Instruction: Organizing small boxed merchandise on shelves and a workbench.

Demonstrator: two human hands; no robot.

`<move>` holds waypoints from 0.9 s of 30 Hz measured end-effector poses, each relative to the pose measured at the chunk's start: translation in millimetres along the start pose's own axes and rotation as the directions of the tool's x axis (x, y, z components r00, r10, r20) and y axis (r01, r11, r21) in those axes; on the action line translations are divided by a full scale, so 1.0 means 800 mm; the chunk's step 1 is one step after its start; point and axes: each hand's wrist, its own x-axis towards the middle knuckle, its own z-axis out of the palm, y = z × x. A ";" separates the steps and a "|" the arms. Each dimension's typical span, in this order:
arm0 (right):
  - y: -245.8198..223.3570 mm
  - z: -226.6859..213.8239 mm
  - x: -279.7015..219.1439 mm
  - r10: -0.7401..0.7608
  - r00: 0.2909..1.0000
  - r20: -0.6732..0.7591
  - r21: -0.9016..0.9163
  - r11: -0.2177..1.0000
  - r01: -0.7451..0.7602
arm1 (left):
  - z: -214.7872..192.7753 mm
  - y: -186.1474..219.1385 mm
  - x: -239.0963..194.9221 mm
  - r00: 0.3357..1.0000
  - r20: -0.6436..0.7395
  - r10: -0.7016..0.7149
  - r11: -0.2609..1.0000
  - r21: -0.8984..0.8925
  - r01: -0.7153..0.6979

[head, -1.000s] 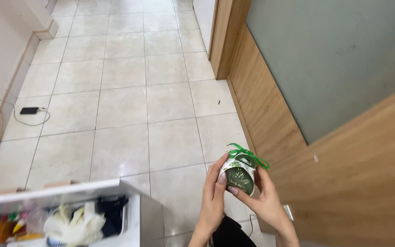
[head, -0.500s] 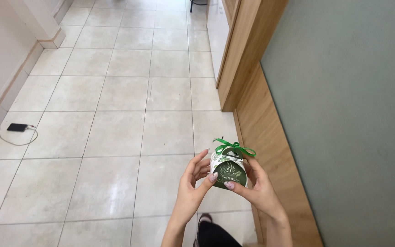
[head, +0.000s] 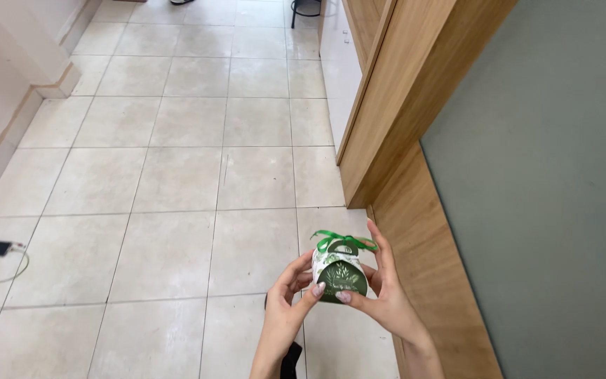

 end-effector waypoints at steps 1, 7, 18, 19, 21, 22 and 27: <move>0.001 0.001 0.036 0.001 1.000 -0.012 0.004 1.000 -0.001 | -0.011 0.009 0.037 1.000 0.009 -0.007 1.000 0.005 0.007; -0.021 0.011 0.251 -0.009 0.999 -0.054 -0.048 0.999 0.006 | -0.069 0.091 0.253 0.990 0.100 0.097 0.993 0.055 -0.103; 0.023 -0.039 0.534 0.040 0.996 -0.081 -0.063 0.997 -0.046 | -0.120 0.117 0.544 0.990 0.140 -0.005 0.997 0.072 -0.005; 0.033 -0.046 0.561 0.046 0.996 -0.078 -0.061 0.997 -0.050 | -0.125 0.115 0.570 0.991 0.135 -0.009 0.997 0.073 0.000; 0.048 -0.061 0.622 -0.015 0.999 -0.034 -0.034 0.999 0.014 | -0.132 0.115 0.626 0.994 0.102 -0.044 0.999 0.011 0.043; 0.055 -0.070 0.658 -0.018 0.999 -0.026 -0.034 0.999 0.017 | -0.135 0.119 0.658 0.995 0.096 -0.038 0.999 0.011 0.038; 0.058 -0.130 0.812 -0.029 0.998 0.050 0.041 0.999 0.027 | -0.121 0.160 0.813 0.999 0.029 0.014 0.997 0.074 -0.016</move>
